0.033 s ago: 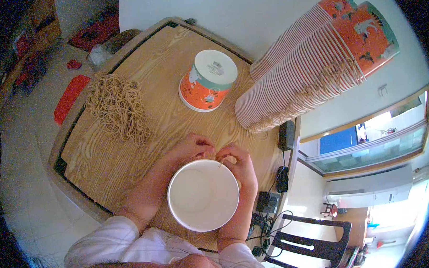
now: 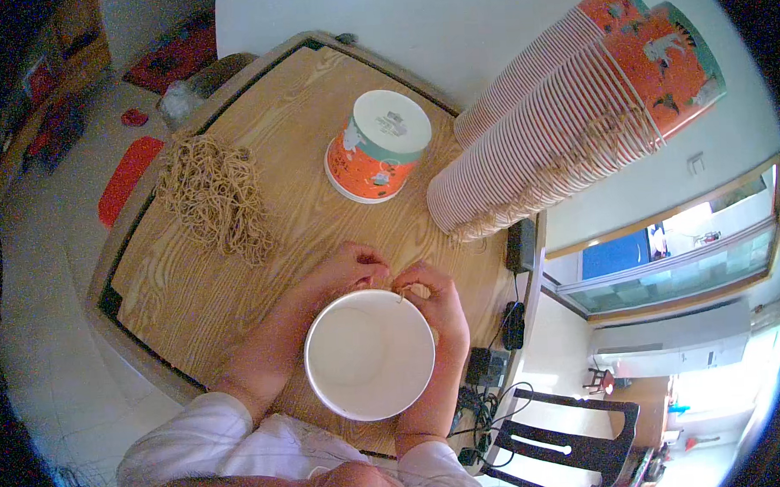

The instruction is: Attaching elastic strings to paper cups for packaging or assembly.

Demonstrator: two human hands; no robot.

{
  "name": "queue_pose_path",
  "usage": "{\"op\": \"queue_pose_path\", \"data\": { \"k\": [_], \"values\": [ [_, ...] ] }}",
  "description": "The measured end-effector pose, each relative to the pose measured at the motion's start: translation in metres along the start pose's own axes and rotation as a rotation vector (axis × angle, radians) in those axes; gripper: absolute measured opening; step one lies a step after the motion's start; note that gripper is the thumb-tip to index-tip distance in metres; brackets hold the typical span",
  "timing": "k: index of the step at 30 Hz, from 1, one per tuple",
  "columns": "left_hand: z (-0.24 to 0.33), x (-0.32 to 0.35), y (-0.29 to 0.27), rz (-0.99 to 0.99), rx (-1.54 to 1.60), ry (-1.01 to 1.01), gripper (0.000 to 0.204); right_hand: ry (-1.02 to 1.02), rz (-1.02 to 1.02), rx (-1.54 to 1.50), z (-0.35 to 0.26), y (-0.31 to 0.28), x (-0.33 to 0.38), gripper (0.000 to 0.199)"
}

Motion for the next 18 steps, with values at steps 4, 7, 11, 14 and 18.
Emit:
{"op": "queue_pose_path", "data": {
  "k": [4, 7, 11, 14, 18],
  "values": [
    [0.006, -0.001, -0.005, 0.087, -0.106, 0.082, 0.011, -0.024, -0.075, 0.113, -0.017, 0.002, 0.006, 0.014],
    [0.008, -0.003, -0.011, 0.124, -0.193, 0.144, 0.010, -0.092, -0.139, 0.105, -0.032, 0.003, 0.010, 0.014],
    [0.009, -0.004, -0.013, 0.108, -0.213, 0.174, 0.009, -0.139, -0.188, 0.083, -0.035, 0.003, 0.014, 0.017],
    [0.017, 0.000, -0.010, 0.125, -0.287, 0.173, 0.012, -0.032, -0.120, 0.078, -0.029, 0.000, 0.012, 0.025],
    [0.015, 0.001, -0.012, 0.182, -0.372, 0.222, 0.014, -0.011, -0.130, 0.058, -0.024, 0.005, 0.010, 0.027]
  ]
}}
Point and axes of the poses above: each hand's wrist, its own x-axis away from the middle knuckle, its own y-axis out of the palm, z = x × y, the point moved 9 cm from there along -x, towards the middle knuckle, and after that the axes turned 4 degrees about x, right-handed, at the moved point
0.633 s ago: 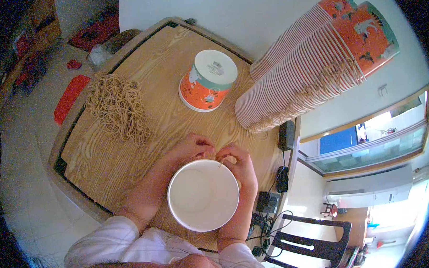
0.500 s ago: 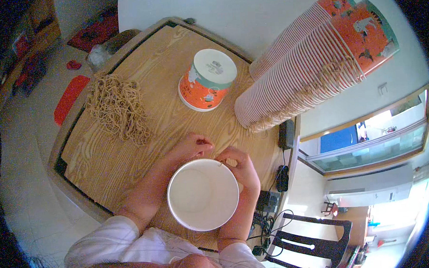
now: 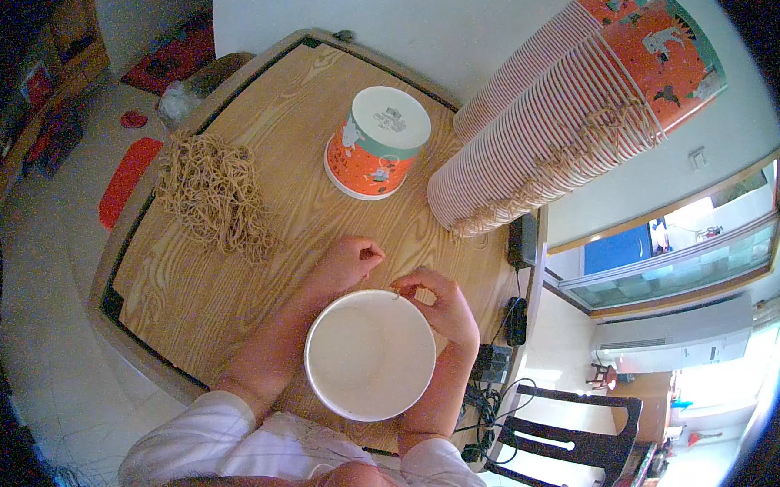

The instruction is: Attaching elastic strings to paper cups for packaging or assembly.

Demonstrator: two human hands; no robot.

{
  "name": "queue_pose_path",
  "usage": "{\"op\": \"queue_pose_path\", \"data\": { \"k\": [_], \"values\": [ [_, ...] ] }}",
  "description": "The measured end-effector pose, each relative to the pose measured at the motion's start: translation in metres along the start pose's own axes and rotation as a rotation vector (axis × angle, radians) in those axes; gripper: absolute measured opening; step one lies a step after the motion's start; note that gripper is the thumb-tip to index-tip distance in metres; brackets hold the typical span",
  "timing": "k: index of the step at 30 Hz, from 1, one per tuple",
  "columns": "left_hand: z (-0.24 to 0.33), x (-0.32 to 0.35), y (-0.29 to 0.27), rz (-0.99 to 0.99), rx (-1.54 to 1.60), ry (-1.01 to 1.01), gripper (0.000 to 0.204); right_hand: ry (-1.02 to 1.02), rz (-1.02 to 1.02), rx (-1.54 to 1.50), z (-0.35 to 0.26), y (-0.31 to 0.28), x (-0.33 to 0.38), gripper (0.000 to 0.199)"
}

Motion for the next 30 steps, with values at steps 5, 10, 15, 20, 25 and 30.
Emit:
{"op": "queue_pose_path", "data": {
  "k": [5, 10, 15, 20, 25, 30],
  "values": [
    [0.015, 0.001, -0.005, 0.192, -0.292, 0.173, 0.011, 0.085, 0.052, -0.030, 0.005, -0.001, -0.001, 0.023],
    [0.007, -0.002, -0.002, 0.198, -0.331, 0.232, 0.010, -0.006, 0.042, 0.071, -0.001, 0.002, -0.004, 0.018],
    [0.014, -0.001, 0.002, 0.159, -0.355, 0.261, 0.010, -0.045, -0.001, 0.099, -0.010, 0.003, -0.004, 0.013],
    [0.010, -0.001, -0.003, 0.223, -0.350, 0.229, 0.007, -0.089, -0.081, 0.000, -0.017, 0.001, 0.004, 0.014],
    [0.010, -0.004, 0.001, 0.181, -0.349, 0.264, 0.009, -0.078, -0.005, 0.024, -0.020, -0.007, 0.009, 0.021],
    [0.000, -0.002, -0.003, 0.135, -0.267, 0.276, 0.010, -0.205, 0.109, 0.102, -0.055, -0.007, 0.010, 0.029]
  ]
}}
Point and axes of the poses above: each hand's wrist, its own x-axis away from the middle knuckle, its own y-axis out of the palm, z = x × y, the point moved 9 cm from there along -x, towards the middle knuckle, and after that the axes turned 4 degrees about x, right-handed, at the moved point
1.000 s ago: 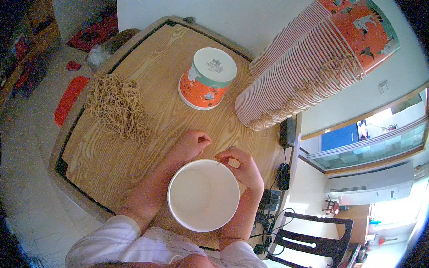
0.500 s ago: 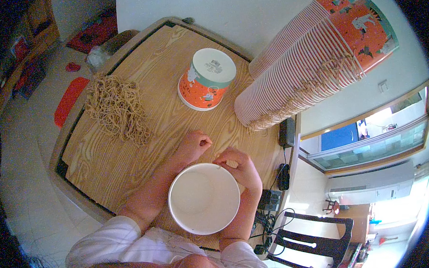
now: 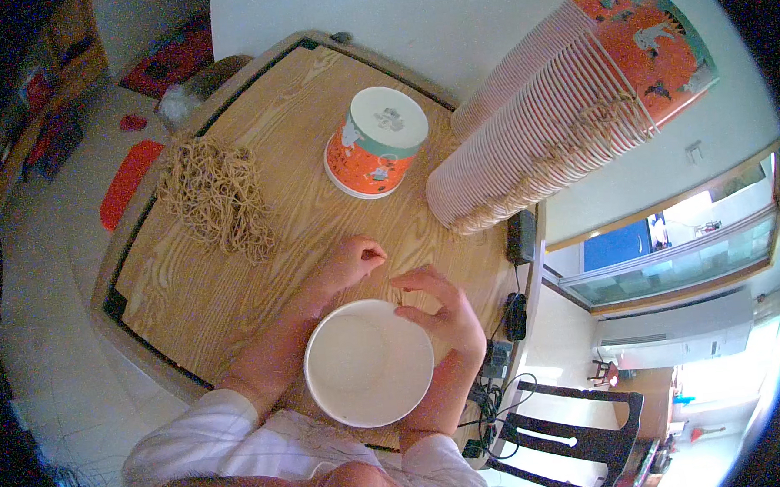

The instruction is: Attaching elastic strings to paper cups for packaging or assembly.

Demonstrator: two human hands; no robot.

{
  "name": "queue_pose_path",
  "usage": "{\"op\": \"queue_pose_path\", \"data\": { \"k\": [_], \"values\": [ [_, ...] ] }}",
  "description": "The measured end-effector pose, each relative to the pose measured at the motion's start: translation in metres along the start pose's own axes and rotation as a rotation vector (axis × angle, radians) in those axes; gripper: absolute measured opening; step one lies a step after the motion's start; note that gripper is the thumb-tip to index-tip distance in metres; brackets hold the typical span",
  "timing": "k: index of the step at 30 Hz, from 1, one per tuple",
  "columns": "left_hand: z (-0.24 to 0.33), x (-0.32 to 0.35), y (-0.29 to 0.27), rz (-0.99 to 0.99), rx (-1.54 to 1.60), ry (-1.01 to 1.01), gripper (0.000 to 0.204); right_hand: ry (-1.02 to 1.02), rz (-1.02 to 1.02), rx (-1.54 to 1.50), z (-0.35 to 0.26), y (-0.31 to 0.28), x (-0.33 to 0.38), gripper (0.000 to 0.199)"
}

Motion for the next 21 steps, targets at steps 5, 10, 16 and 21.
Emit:
{"op": "queue_pose_path", "data": {
  "k": [5, 10, 16, 21],
  "values": [
    [-0.005, 0.002, -0.039, -0.030, 0.470, -0.417, 0.017, 0.194, 0.019, 0.170, 0.009, 0.009, 0.002, 0.022],
    [0.054, 0.013, -0.134, 0.186, 0.862, -0.346, 0.024, 0.373, 0.305, 0.297, 0.023, -0.030, 0.012, 0.016],
    [0.137, 0.024, -0.164, 0.108, 1.168, -0.061, 0.027, 0.408, 0.161, 0.489, 0.007, -0.010, 0.025, 0.008],
    [0.188, 0.046, -0.170, -0.009, 1.106, 0.137, 0.051, 0.519, -0.102, 0.292, -0.022, 0.022, 0.049, 0.016]
  ]
}}
Point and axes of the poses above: each hand's wrist, its own x-axis away from the middle knuckle, its own y-axis out of the palm, z = x × y, the point moved 9 cm from there along -x, towards the middle knuckle, and after that the axes turned 4 degrees about x, right-handed, at the moved point
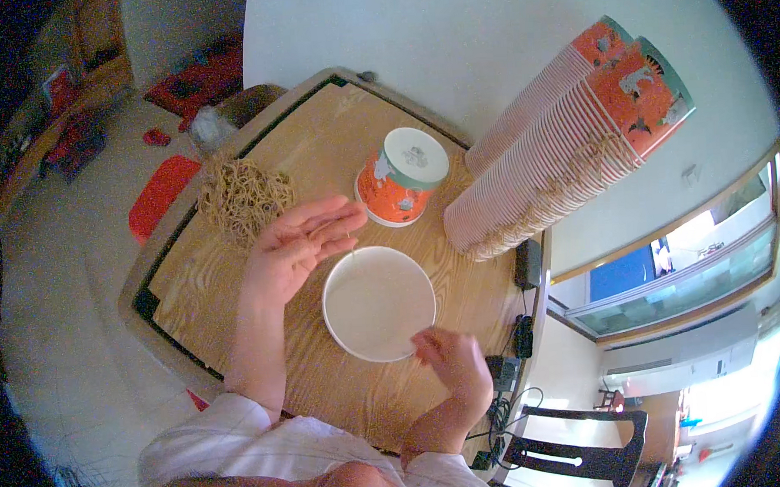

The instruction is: Attaching elastic strings to paper cups for packaging or assembly.

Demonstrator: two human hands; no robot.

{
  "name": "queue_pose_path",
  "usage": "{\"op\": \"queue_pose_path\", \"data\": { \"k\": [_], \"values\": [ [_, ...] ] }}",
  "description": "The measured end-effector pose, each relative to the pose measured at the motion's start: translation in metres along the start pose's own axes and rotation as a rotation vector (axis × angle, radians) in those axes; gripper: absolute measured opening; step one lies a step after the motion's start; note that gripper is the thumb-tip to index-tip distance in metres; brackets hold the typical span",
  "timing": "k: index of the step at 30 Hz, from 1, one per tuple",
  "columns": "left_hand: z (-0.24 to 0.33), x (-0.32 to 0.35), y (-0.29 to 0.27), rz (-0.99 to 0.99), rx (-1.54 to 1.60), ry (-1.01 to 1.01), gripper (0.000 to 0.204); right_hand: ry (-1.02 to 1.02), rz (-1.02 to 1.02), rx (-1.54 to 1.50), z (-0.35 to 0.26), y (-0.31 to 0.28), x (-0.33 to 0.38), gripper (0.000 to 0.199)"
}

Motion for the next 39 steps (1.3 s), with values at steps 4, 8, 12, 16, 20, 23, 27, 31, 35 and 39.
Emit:
{"op": "queue_pose_path", "data": {
  "k": [4, 8, 12, 16, 20, 23, 27, 31, 35, 39],
  "values": [
    [0.007, 0.007, 0.029, -0.101, -0.085, 0.047, 0.057, -0.034, -0.002, 0.014, -0.046, -0.012, 0.020, 0.013],
    [-0.011, 0.011, 0.047, -0.147, -0.079, -0.030, 0.071, -0.379, 0.386, 0.036, -0.083, -0.040, 0.011, 0.024],
    [-0.048, 0.005, 0.046, -0.084, -0.023, -0.168, 0.085, -0.590, 0.518, -0.045, -0.101, -0.039, 0.002, 0.034],
    [-0.065, 0.002, 0.051, -0.073, -0.025, -0.211, 0.081, -0.709, 0.559, 0.022, -0.113, -0.032, -0.009, 0.033],
    [-0.073, 0.001, 0.038, -0.038, -0.110, -0.185, 0.077, -0.748, 0.510, -0.030, -0.104, -0.029, -0.029, 0.026],
    [-0.067, 0.000, 0.028, 0.052, -0.324, -0.190, 0.065, -0.707, 0.459, -0.155, -0.089, -0.036, -0.039, 0.017],
    [-0.067, -0.005, 0.019, -0.122, -0.794, -0.177, 0.051, -0.556, 0.423, -0.364, -0.064, -0.039, -0.061, 0.011],
    [-0.047, -0.025, 0.043, -0.125, -1.214, -0.223, 0.050, -0.539, 0.375, -0.455, -0.040, -0.031, -0.079, 0.013],
    [-0.090, -0.036, 0.018, -0.086, -0.500, -0.435, 0.053, -0.525, 0.232, -0.879, -0.029, -0.015, -0.094, 0.013],
    [-0.103, -0.042, 0.005, -0.044, -0.443, -0.545, 0.050, -0.549, 0.214, -1.037, -0.023, -0.023, -0.091, 0.011]
  ]
}}
Point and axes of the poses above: each hand's wrist, its own x-axis away from the middle knuckle, its own y-axis out of the palm, z = x × y, the point moved 9 cm from there along -x, towards the middle knuckle, and after that the axes turned 4 degrees about x, right-handed, at the moved point
